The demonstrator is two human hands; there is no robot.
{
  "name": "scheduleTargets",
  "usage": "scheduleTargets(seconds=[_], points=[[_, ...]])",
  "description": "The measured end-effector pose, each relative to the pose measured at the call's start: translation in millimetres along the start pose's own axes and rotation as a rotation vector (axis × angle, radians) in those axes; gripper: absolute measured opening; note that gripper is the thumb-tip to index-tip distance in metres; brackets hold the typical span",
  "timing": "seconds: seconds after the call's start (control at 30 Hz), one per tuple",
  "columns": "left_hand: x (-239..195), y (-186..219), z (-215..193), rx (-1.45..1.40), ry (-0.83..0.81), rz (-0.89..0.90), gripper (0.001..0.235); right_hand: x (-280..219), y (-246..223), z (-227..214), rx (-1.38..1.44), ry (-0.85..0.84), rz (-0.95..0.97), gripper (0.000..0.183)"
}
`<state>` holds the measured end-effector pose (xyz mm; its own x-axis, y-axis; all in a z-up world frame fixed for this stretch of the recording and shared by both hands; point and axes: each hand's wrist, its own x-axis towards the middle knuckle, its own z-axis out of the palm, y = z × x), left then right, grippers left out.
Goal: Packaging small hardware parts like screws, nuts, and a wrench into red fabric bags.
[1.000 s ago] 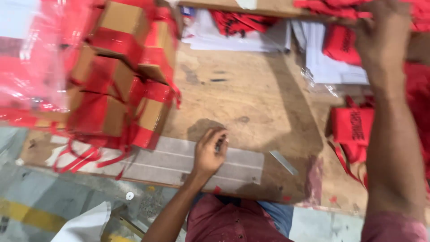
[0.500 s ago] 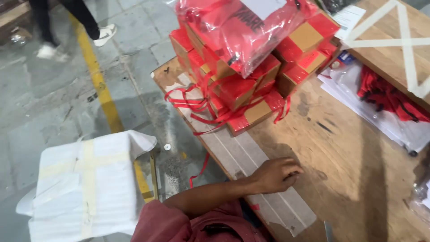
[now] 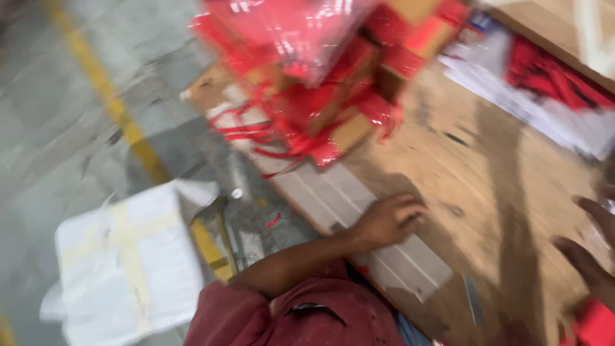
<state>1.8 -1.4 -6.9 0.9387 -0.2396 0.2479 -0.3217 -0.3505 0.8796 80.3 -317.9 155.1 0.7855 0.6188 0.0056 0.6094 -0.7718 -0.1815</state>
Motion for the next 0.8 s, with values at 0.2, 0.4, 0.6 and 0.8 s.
scheduleTargets(seconds=[0.2,0.4,0.6,0.8], points=[[13,10,8,-0.099,0.0,0.014,0.017,-60,16,11,-0.022,-0.143,0.554,0.07],[24,26,5,-0.058,-0.038,-0.07,0.016,-82,97,49,-0.05,0.027,0.87,0.069],[24,28,5,-0.034,-0.02,-0.1,0.016,-90,187,91,-0.193,0.371,0.903,0.057],[22,25,3,-0.028,0.009,-0.074,0.018,-100,261,128,-0.446,0.281,0.819,0.027]])
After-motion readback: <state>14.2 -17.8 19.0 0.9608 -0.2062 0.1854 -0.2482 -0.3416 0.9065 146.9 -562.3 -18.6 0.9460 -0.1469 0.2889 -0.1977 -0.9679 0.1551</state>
